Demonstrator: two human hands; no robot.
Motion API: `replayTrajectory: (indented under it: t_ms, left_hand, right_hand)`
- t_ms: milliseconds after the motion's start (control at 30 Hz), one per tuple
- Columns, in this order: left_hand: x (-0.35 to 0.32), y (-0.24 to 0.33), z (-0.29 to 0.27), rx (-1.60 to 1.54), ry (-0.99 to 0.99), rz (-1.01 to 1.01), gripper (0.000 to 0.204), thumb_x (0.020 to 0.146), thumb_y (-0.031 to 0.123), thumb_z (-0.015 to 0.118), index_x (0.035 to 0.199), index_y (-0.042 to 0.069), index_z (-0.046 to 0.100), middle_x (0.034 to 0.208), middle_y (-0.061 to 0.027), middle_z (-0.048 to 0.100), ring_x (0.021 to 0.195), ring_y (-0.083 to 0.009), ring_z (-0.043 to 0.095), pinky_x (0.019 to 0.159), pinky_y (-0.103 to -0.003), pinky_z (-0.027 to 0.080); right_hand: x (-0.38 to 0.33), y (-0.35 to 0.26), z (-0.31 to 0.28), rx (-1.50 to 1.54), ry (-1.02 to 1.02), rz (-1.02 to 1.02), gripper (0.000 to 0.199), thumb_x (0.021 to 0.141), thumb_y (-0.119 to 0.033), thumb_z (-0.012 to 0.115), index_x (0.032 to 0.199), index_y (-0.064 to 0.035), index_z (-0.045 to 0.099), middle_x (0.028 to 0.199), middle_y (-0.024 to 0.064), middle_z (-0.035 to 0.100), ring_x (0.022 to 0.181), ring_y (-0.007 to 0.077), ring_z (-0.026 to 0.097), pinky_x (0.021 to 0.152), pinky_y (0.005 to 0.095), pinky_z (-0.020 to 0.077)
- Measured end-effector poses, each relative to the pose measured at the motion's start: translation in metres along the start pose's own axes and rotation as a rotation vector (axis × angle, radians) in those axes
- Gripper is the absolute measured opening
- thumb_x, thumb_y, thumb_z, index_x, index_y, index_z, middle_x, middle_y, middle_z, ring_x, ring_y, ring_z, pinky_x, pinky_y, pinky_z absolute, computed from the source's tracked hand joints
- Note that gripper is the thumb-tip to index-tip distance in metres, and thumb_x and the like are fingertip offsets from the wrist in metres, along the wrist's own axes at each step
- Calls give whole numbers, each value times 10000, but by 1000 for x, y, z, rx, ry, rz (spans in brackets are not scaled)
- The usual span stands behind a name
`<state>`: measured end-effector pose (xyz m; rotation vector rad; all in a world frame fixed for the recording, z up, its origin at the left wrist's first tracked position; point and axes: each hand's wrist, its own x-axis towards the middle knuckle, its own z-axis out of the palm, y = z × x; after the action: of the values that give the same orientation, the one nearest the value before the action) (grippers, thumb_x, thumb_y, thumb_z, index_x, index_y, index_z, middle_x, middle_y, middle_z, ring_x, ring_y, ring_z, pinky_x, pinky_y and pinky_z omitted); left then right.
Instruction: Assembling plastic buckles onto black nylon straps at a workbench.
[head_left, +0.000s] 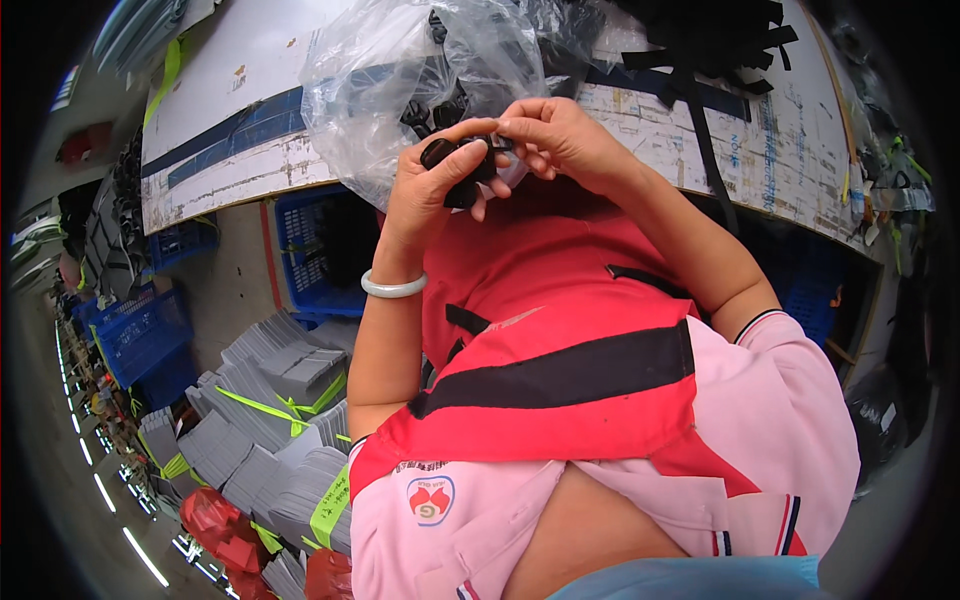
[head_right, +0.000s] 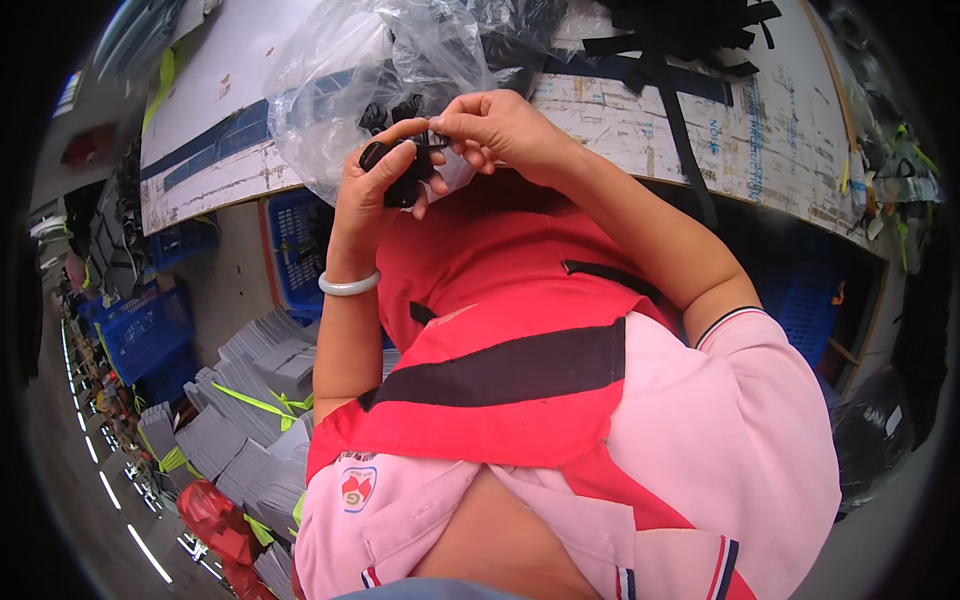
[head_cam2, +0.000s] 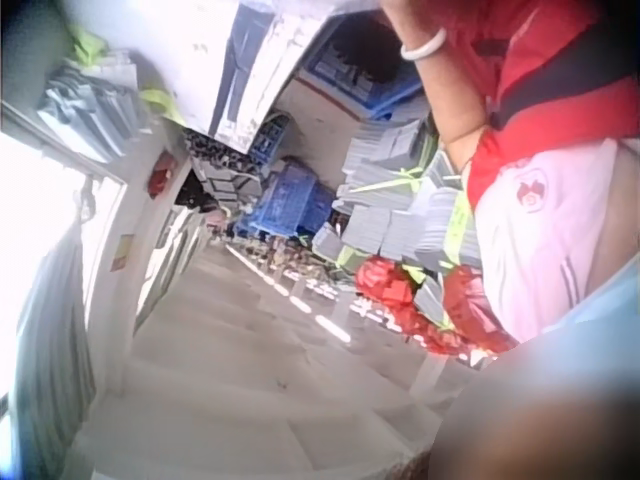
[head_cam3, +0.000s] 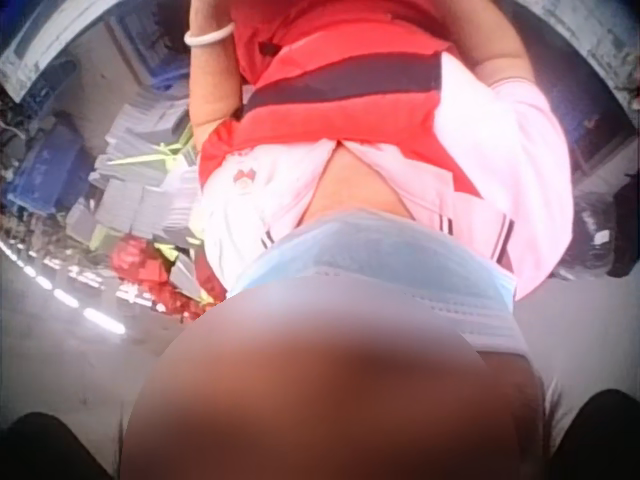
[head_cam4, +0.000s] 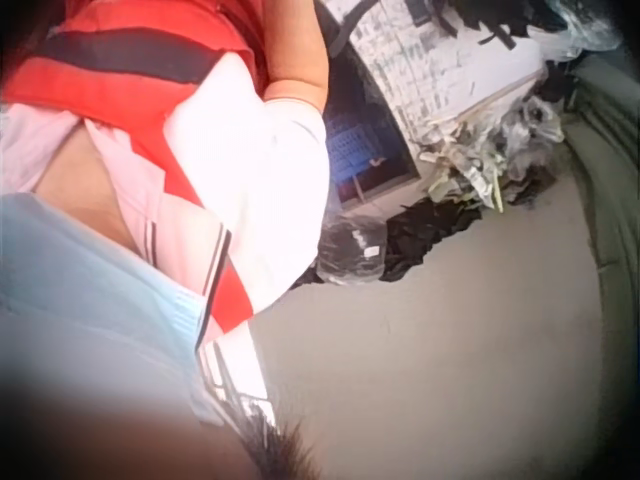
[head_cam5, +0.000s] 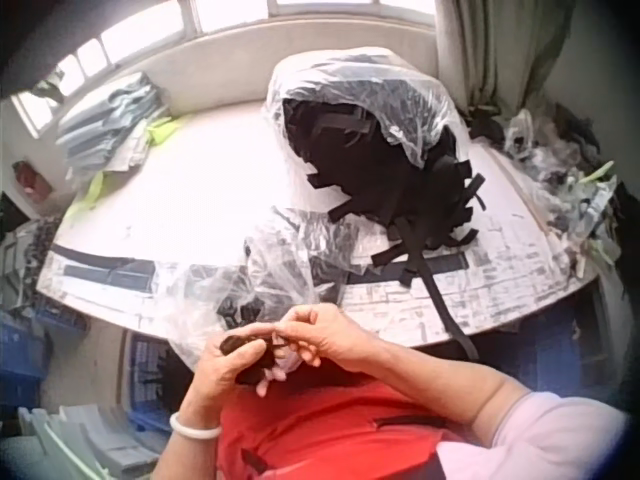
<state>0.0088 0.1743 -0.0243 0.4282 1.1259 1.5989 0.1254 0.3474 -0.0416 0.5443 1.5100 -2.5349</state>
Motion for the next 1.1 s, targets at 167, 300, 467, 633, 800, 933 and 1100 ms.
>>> replayTrajectory:
  t_ms: [167,300,467,633,800,933,1100]
  left_hand:
    - [-3,-14,-4,-81,-50,49,394,941,171,584,1269,-36,516,1028,-171,642,833,-285,693,467,-259,531]
    - [5,-18,-5,-502,-147,-8,439,985,324,494,1248,-25,532,1059,-173,622,899,-318,680,460,-270,531]
    - [3,-30,12,-492,-36,-182,394,975,164,410,1323,-16,443,1072,-176,620,991,-338,648,472,-268,519]
    - [-4,-56,22,-377,-99,-263,413,969,351,532,1106,-35,588,957,-167,656,783,-216,680,435,-214,481]
    - [-8,-65,29,-179,-162,-409,324,950,286,583,1029,-29,602,716,-146,654,498,-144,582,427,-193,437]
    - [-17,-83,23,-552,-175,-390,339,951,255,550,1089,-54,577,973,-176,643,852,-268,645,571,-324,572]
    - [-26,-100,14,-777,-167,-382,345,959,215,508,1154,-69,538,1147,-173,578,1165,-392,537,728,-505,612]
  right_hand:
    - [-7,-21,-14,-180,58,-143,214,887,-261,689,868,-55,633,614,-17,538,478,39,464,439,206,362]
    - [-19,-35,-19,-274,-24,-98,230,891,-262,676,866,-38,631,576,-20,519,461,44,457,441,211,354]
    - [-29,-35,-15,-374,-113,-43,198,900,-214,634,849,-23,623,609,-17,545,485,36,481,447,188,359]
    - [-39,-24,-23,-484,-150,54,214,896,-244,645,841,-37,633,631,-16,566,504,44,487,453,195,368]
    - [-58,-17,-25,-494,-54,71,220,910,-254,637,887,-35,644,696,-4,588,551,51,499,490,199,394]
    - [-73,-20,-84,-1181,381,-501,152,864,-124,664,977,-27,634,849,80,640,768,195,631,702,288,508]
    - [-83,-28,-176,-1806,764,-364,384,838,-206,658,1210,-126,608,1246,83,559,1161,282,518,1004,371,422]
